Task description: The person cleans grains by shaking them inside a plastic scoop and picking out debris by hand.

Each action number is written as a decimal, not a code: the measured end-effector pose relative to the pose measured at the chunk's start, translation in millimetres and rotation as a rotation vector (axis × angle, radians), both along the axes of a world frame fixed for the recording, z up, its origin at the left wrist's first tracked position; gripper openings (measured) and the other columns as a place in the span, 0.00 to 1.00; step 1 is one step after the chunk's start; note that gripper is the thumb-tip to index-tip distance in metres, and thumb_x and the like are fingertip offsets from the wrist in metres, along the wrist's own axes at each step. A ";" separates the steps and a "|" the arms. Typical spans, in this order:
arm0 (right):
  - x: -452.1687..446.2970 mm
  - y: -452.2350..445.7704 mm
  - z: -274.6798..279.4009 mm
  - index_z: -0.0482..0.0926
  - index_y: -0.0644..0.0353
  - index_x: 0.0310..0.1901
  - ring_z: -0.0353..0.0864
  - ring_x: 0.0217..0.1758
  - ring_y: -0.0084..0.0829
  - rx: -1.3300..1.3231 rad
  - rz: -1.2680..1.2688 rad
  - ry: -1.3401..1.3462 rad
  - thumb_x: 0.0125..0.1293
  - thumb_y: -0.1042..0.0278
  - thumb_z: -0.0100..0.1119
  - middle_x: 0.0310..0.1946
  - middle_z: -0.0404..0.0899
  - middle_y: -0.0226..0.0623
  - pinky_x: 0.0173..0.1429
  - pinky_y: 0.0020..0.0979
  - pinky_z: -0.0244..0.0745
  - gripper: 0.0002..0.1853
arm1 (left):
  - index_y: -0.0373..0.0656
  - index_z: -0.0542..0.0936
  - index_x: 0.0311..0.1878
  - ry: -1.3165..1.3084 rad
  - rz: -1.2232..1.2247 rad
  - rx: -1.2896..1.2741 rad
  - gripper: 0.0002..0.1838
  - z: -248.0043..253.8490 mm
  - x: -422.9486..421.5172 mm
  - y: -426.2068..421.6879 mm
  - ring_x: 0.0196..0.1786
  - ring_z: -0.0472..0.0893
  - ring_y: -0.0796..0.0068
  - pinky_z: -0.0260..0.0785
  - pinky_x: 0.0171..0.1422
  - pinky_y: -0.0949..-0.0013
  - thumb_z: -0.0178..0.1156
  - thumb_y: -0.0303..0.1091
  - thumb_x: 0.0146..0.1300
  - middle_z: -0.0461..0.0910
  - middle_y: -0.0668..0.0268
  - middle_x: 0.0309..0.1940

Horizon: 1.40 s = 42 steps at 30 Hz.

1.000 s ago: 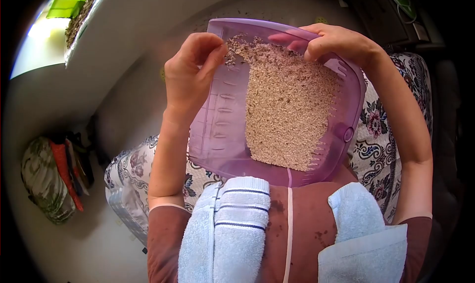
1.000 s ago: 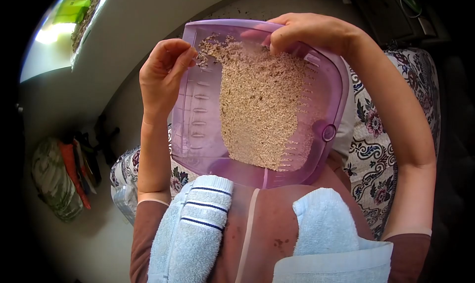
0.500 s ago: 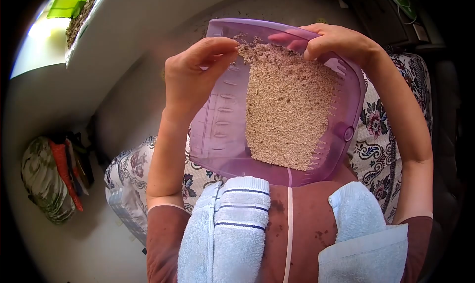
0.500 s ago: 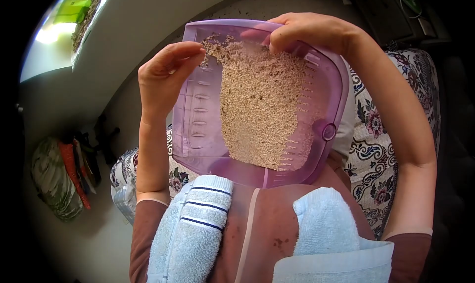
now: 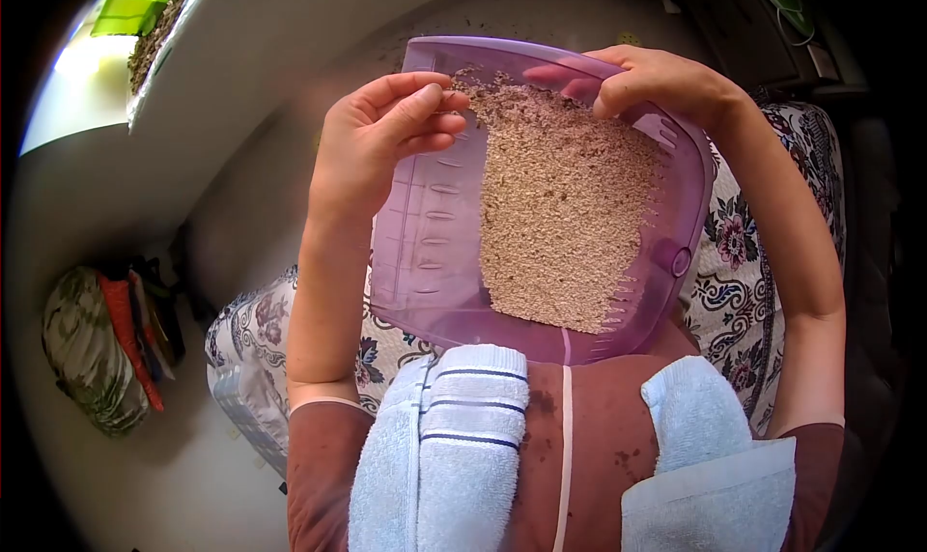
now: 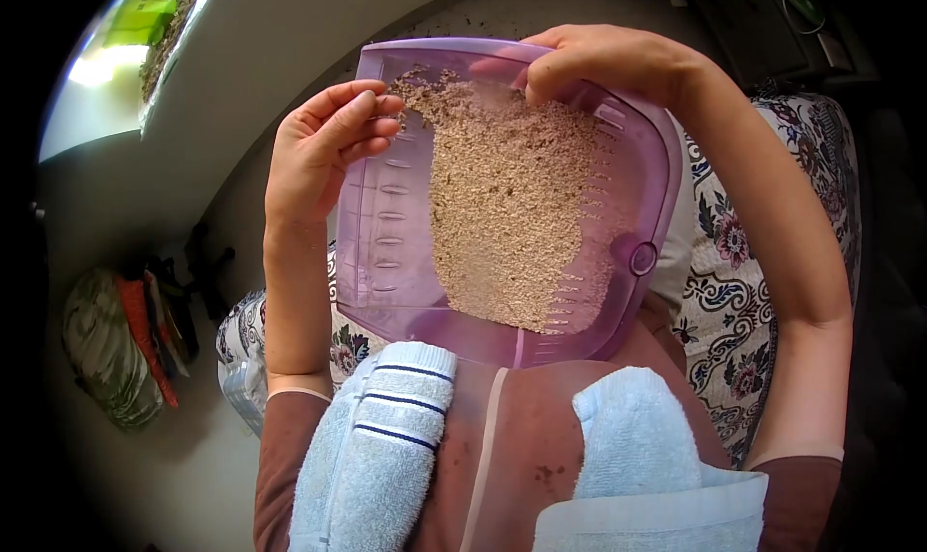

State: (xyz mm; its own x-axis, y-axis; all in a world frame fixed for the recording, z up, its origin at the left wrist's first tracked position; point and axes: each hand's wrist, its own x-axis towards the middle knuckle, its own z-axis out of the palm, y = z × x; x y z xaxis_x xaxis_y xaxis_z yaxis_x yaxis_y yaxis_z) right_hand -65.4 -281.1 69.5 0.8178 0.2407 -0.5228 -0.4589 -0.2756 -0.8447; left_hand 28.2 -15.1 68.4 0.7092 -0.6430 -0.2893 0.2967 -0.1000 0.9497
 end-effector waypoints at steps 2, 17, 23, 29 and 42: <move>0.4 -0.6 -0.6 0.74 0.50 0.64 0.69 0.34 0.16 0.006 0.006 0.004 0.45 0.66 0.53 0.45 0.75 0.35 0.40 0.17 0.67 0.36 | 0.32 0.78 0.51 0.045 0.008 -0.023 0.12 -0.2 0.5 0.7 0.38 0.85 0.73 0.80 0.43 0.76 0.57 0.30 0.68 0.84 0.54 0.41; -1.1 -3.7 -5.5 0.75 0.53 0.63 0.69 0.37 0.17 0.066 -0.002 -0.024 0.45 0.66 0.54 0.44 0.74 0.34 0.43 0.18 0.67 0.35 | 0.44 0.81 0.52 -1.323 0.376 0.425 0.14 -8.9 42.6 24.8 0.36 0.80 0.80 0.74 0.39 0.78 0.63 0.29 0.64 0.83 0.59 0.43; 0.1 -2.0 -2.3 0.75 0.52 0.63 0.69 0.35 0.17 0.090 -0.007 0.026 0.46 0.68 0.53 0.44 0.74 0.34 0.41 0.18 0.68 0.35 | 0.48 0.85 0.45 -1.438 -0.002 0.336 0.11 -8.7 28.2 9.8 0.41 0.81 0.74 0.74 0.41 0.74 0.68 0.28 0.57 0.81 0.64 0.43; 0.8 -1.0 -0.9 0.74 0.52 0.64 0.69 0.35 0.17 0.034 0.015 0.005 0.47 0.68 0.53 0.44 0.74 0.35 0.40 0.19 0.68 0.36 | 0.47 0.85 0.33 -1.361 -0.170 0.375 0.06 -14.7 0.6 -21.7 0.37 0.80 0.67 0.73 0.41 0.66 0.69 0.32 0.51 0.79 0.69 0.32; -1.3 -5.2 -5.6 0.74 0.49 0.63 0.73 0.34 0.16 0.037 0.022 -0.043 0.52 0.55 0.56 0.36 0.76 0.24 0.40 0.19 0.70 0.33 | 0.37 0.79 0.40 -0.870 -0.194 0.218 0.03 -11.6 3.8 -15.3 0.30 0.75 0.85 0.69 0.35 0.81 0.61 0.24 0.64 0.79 0.71 0.31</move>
